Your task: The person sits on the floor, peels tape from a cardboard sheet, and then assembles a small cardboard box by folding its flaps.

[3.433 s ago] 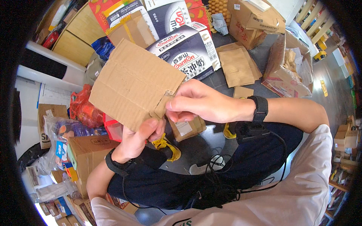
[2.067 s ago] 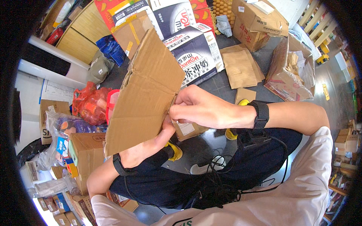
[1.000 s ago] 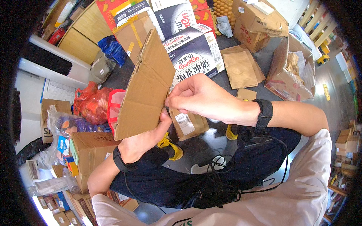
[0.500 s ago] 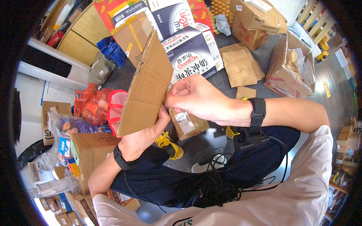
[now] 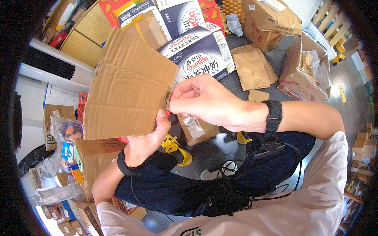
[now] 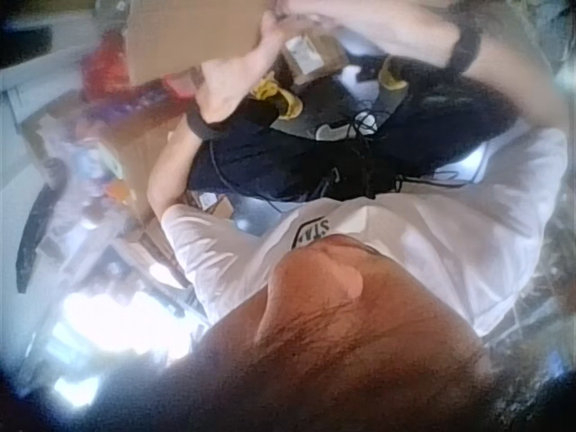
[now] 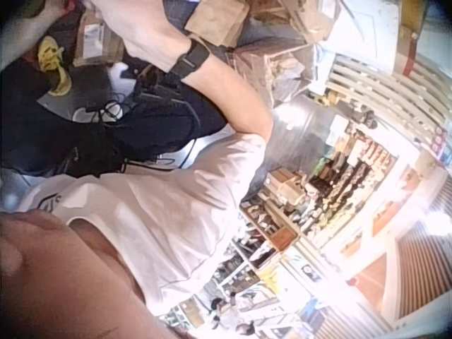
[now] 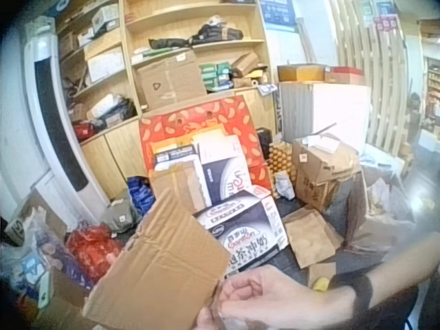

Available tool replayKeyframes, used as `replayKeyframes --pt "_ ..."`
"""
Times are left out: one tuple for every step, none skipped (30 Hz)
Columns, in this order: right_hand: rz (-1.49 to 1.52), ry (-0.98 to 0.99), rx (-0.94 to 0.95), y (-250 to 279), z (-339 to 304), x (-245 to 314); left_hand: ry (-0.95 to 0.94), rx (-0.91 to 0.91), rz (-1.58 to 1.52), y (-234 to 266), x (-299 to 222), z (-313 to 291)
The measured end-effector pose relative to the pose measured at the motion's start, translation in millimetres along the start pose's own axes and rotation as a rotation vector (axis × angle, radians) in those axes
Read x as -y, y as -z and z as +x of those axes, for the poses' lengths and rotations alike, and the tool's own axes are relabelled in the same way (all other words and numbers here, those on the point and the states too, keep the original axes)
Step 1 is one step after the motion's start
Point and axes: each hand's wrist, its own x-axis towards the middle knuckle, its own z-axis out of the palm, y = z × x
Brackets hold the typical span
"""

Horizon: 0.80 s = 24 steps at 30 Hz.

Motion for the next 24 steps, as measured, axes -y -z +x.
replayKeyframes --pt "0.0 -0.001 0.0 -0.6 -0.9 1.2 -0.033 -0.005 0.041 0.7 -0.4 0.3" --pt "0.02 0.009 0.003 -1.5 -2.0 2.2 0.002 -0.01 -0.012 1.5 -1.5 1.2" --pt "0.04 0.019 0.006 -2.0 -2.4 2.7 0.019 -0.012 -0.039 1.2 -3.0 2.3" --pt "0.04 0.018 0.004 -1.8 -2.4 2.7 0.036 -0.015 -0.067 0.6 -4.5 3.6" --pt "0.027 0.016 -0.002 -1.6 -2.2 2.8 0.208 -0.056 -0.304 -1.1 -6.6 5.6" --pt "0.015 0.014 -0.007 -1.3 -2.1 3.0 0.381 -0.096 -0.54 -2.0 -7.7 6.9" --pt "0.015 0.016 -0.008 -0.6 -1.6 3.0 0.38 -0.096 -0.54 -3.5 -6.9 6.2" --pt "0.024 0.026 0.013 0.4 -0.9 2.7 0.375 -0.114 -0.532 -6.1 -5.7 4.5" --pt "0.032 0.037 0.034 1.3 -0.3 2.4 0.37 -0.131 -0.524 -7.3 -4.9 3.6" --pt "0.031 0.038 0.033 2.9 -0.3 1.9 0.368 -0.132 -0.524 -7.4 -6.0 4.4" --pt "0.016 0.038 0.048 4.7 -0.7 1.4 0.428 -0.169 -0.637 -7.1 -8.2 5.5" --pt "0.001 0.037 0.064 6.1 -1.2 1.1 0.488 -0.206 -0.75 -6.7 -10.0 6.6" --pt "0.002 0.037 0.067 6.1 -1.4 1.4 0.491 -0.205 -0.747 -5.2 -10.8 6.9" --pt "-0.007 0.025 0.076 6.0 -1.8 2.3 0.498 -0.209 -0.757 -3.7 -11.5 7.1" --pt "-0.016 0.013 0.084 5.8 -1.6 2.6 0.505 -0.213 -0.768 -2.6 -11.9 6.8" --pt "-0.016 0.013 0.084 5.5 -1.6 2.4 0.506 -0.213 -0.768 -1.2 -12.6 5.4" --pt "0.0 0.002 0.087 5.3 -1.4 2.1 0.636 -0.134 -0.839 0.6 -13.2 3.3" --pt "0.017 -0.009 0.09 5.2 -1.2 1.8 0.701 -0.093 -0.874 0.8 -11.9 2.7" --pt "0.015 -0.008 0.088 5.1 -1.5 3.0 0.764 -0.053 -0.908 1.4 -10.2 2.5" --pt "0.011 0.003 0.116 5.0 -1.9 4.6 0.569 -0.106 -0.76 -0.1 -6.3 3.6" --pt "0.006 0.013 0.144 4.8 -2.3 6.0 0.375 -0.156 -0.609 -1.2 -3.1 4.0" --pt "0.006 0.014 0.145 5.1 -2.5 6.2 0.375 -0.156 -0.608 -1.7 -0.8 3.0" --pt "0.015 0.029 0.175 5.8 -3.1 6.2 0.327 -0.142 -0.57 -2.3 1.3 1.9" --pt "0.023 0.045 0.204 6.1 -3.2 6.0 0.28 -0.128 -0.532 -3.1 2.6 0.8"
